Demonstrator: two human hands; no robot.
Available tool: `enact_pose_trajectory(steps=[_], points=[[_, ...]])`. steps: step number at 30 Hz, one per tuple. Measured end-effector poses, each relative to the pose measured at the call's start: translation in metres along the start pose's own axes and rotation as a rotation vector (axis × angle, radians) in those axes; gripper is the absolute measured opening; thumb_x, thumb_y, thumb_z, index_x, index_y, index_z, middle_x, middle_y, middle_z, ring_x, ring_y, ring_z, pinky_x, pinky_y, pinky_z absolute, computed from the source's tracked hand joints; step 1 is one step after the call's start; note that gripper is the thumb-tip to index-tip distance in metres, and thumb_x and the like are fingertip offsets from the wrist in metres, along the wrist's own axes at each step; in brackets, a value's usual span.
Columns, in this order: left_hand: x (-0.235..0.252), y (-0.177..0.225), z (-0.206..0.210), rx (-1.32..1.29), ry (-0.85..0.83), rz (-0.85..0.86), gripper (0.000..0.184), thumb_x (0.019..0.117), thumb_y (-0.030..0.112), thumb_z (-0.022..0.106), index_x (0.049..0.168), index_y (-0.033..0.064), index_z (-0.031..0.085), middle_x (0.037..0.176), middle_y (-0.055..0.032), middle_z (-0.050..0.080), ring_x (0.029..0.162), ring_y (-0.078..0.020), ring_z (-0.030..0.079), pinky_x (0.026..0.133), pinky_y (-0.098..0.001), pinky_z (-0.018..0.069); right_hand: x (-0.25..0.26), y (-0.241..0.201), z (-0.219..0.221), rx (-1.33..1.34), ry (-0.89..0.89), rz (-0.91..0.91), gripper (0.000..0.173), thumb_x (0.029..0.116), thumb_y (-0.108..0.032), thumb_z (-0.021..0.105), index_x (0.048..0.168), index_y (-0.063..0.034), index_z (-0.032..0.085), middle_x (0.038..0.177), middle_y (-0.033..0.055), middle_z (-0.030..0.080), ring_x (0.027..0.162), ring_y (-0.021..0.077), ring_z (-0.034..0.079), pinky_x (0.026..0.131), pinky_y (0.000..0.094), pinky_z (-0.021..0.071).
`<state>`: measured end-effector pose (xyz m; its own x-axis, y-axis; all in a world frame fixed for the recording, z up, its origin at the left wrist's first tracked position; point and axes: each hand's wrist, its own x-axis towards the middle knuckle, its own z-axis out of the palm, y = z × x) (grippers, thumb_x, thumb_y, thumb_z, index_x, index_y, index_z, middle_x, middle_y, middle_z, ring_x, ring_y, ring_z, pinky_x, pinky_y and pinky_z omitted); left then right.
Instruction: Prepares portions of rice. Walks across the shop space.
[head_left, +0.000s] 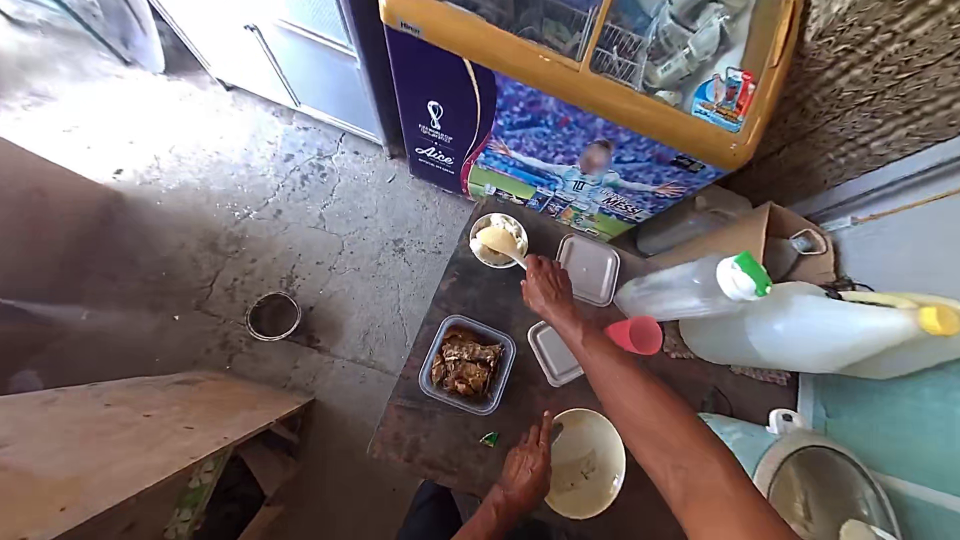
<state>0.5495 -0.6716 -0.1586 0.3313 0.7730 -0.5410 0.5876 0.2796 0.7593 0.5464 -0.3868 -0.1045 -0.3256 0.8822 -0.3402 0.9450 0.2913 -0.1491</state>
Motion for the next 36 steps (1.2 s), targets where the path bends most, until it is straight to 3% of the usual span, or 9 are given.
enact_pose_trajectory(steps=[5, 11, 17, 20, 22, 26, 30, 34, 36], points=[[0.002, -0.009, 0.002, 0.088, 0.049, 0.082, 0.067, 0.0981, 0.003, 0.052, 0.16, 0.0017, 0.028, 0.154, -0.0232, 0.046, 0.133, -0.0376, 0.054, 0.1, -0.0449, 0.0533, 0.033, -0.004, 0.009, -0.082, -0.083, 0.098, 0.041, 0.1009, -0.007, 0.054, 0.14, 0.006, 0.05, 0.131, 0.0304, 0.059, 0.124, 0.0472, 0.057, 0.095, 0.0571, 0.0515], [0.003, -0.012, -0.01, 0.063, -0.051, 0.083, 0.076, 0.0966, 0.013, 0.063, 0.161, -0.0001, 0.024, 0.16, -0.0236, 0.037, 0.141, -0.0382, 0.047, 0.109, -0.0475, 0.0455, 0.007, -0.018, -0.022, -0.06, 0.122, 0.072, 0.03, 0.0992, -0.001, 0.054, 0.126, 0.0106, 0.057, 0.124, 0.033, 0.058, 0.114, 0.05, 0.06, 0.085, 0.0598, 0.0528], [0.007, -0.004, -0.014, 0.091, -0.13, 0.078, 0.079, 0.0977, 0.017, 0.063, 0.161, -0.001, 0.019, 0.161, -0.0244, 0.034, 0.144, -0.0387, 0.042, 0.113, -0.0468, 0.0417, -0.018, -0.007, -0.049, 0.305, -0.011, 0.236, 0.03, 0.1022, -0.007, 0.053, 0.128, 0.0056, 0.06, 0.111, 0.027, 0.068, 0.103, 0.0417, 0.068, 0.091, 0.0572, 0.0535], [0.01, 0.001, -0.017, 0.099, -0.147, 0.055, 0.08, 0.0984, 0.02, 0.063, 0.161, -0.0008, 0.019, 0.16, -0.0241, 0.035, 0.144, -0.0383, 0.042, 0.113, -0.0464, 0.0419, -0.033, 0.007, -0.043, 0.624, -0.067, 0.304, 0.028, 0.1043, -0.005, 0.05, 0.129, 0.0034, 0.06, 0.103, 0.0175, 0.071, 0.08, 0.025, 0.07, 0.077, 0.042, 0.0588], [0.013, 0.001, -0.015, 0.088, -0.132, 0.043, 0.08, 0.098, 0.022, 0.064, 0.161, 0.0001, 0.021, 0.161, -0.0234, 0.035, 0.143, -0.0377, 0.043, 0.113, -0.0464, 0.0419, -0.053, 0.012, -0.043, 0.827, -0.033, 0.328, 0.028, 0.1061, -0.005, 0.047, 0.13, 0.0044, 0.059, 0.099, 0.0147, 0.071, 0.069, 0.0171, 0.066, 0.066, 0.0329, 0.0565], [0.011, 0.003, -0.015, 0.074, -0.103, -0.004, 0.083, 0.0969, 0.027, 0.067, 0.162, 0.0009, 0.021, 0.16, -0.025, 0.035, 0.145, -0.0381, 0.042, 0.116, -0.0483, 0.0405, -0.123, 0.03, -0.045, 1.093, 0.097, 0.301, 0.025, 0.1079, -0.01, 0.048, 0.121, 0.0056, 0.063, 0.089, 0.0105, 0.071, 0.063, 0.0116, 0.065, 0.058, 0.0264, 0.0554], [0.0, 0.001, -0.007, 0.092, 0.054, 0.032, 0.087, 0.0909, 0.026, 0.075, 0.159, -0.0018, 0.029, 0.153, -0.0295, 0.044, 0.136, -0.0435, 0.051, 0.111, -0.0546, 0.0452, -0.239, 0.068, -0.056, 1.235, 0.221, 0.223, 0.023, 0.1046, -0.008, 0.052, 0.115, 0.0076, 0.065, 0.087, 0.007, 0.07, 0.066, 0.0072, 0.064, 0.061, 0.0224, 0.0553], [-0.023, 0.019, -0.014, 0.124, 0.25, 0.244, 0.065, 0.0936, 0.021, 0.071, 0.147, -0.0055, 0.047, 0.146, -0.0307, 0.051, 0.132, -0.0455, 0.054, 0.108, -0.0591, 0.0464, -0.368, 0.119, -0.062, 1.286, 0.409, 0.216, 0.023, 0.1032, -0.009, 0.052, 0.114, 0.0064, 0.065, 0.088, 0.0015, 0.07, 0.068, 0.0027, 0.064, 0.06, 0.0195, 0.0555], [-0.026, 0.043, -0.017, 0.129, 0.327, 0.376, 0.052, 0.0967, 0.022, 0.066, 0.139, -0.0074, 0.055, 0.135, -0.0301, 0.059, 0.119, -0.0428, 0.063, 0.099, -0.0575, 0.0523, -0.426, 0.141, -0.062, 1.284, 0.505, 0.219, 0.023, 0.1032, -0.009, 0.053, 0.116, 0.0068, 0.065, 0.088, 0.0006, 0.071, 0.068, 0.0019, 0.064, 0.059, 0.0193, 0.0557]])
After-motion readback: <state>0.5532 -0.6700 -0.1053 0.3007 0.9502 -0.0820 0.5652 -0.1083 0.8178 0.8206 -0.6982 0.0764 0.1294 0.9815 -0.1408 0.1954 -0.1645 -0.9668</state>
